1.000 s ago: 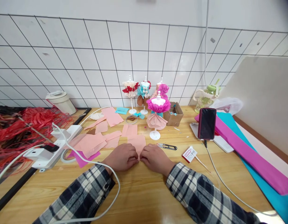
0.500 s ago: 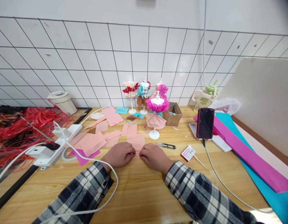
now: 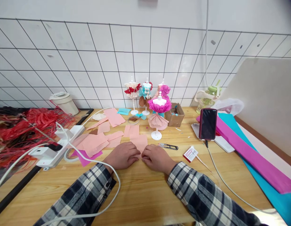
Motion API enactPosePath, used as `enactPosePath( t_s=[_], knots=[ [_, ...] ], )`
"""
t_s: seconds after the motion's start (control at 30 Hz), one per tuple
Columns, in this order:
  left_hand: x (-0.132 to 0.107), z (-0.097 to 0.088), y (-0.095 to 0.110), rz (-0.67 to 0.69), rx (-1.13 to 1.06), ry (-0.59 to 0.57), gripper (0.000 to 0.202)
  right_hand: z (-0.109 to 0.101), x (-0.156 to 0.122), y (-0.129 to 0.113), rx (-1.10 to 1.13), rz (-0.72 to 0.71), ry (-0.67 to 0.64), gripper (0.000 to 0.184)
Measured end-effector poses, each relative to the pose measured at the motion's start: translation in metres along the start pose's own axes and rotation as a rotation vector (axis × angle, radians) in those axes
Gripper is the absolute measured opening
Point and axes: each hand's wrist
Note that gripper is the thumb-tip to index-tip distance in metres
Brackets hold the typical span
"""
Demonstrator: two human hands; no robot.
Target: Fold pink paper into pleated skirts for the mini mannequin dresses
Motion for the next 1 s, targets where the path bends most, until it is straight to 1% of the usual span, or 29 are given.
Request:
enactPosePath(
  t_s=[0.1,0.23,0.53,0.63,0.7,0.8,0.9,0.97,1.0],
  knots=[
    [0.001,0.0,0.002,0.028,0.046,0.006,0.014,0.0,0.0,0.0,-0.012,0.009,-0.004,0.015],
    [0.001,0.003,0.002,0.04,0.063,-0.024,0.016,0.0,0.001,0.0,-0.027,0.018,-0.015,0.014],
    [0.001,0.001,-0.001,-0.039,0.007,-0.056,0.017,0.001,-0.004,-0.002,-0.002,0.025,-0.017,0.013],
    [0.001,0.001,0.0,-0.042,0.001,-0.056,0.017,-0.003,-0.007,-0.004,-0.002,0.043,-0.026,0.013],
    [0.001,0.001,0.0,-0.051,-0.01,-0.046,0.018,-0.008,-0.011,-0.01,-0.002,0.057,-0.013,0.014],
    [0.001,0.001,-0.001,-0.061,-0.022,-0.006,0.02,-0.013,-0.029,-0.027,0.033,0.085,0.077,0.018],
    [-0.001,0.0,-0.004,-0.065,0.007,0.074,0.023,-0.011,-0.065,-0.041,0.04,0.149,0.22,0.02],
    [-0.002,-0.001,-0.006,-0.076,0.044,0.125,0.025,-0.007,-0.099,-0.037,-0.029,0.21,0.312,0.021],
    [-0.002,0.0,-0.007,-0.079,0.064,0.146,0.025,-0.006,-0.118,-0.031,-0.08,0.292,0.367,0.02]
  ],
)
Point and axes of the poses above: each hand's wrist, its own x-axis towards the middle knuckle, its own z-axis out of the palm, y = z × x, and after that the axes turned 15 degrees about -y, right-handed
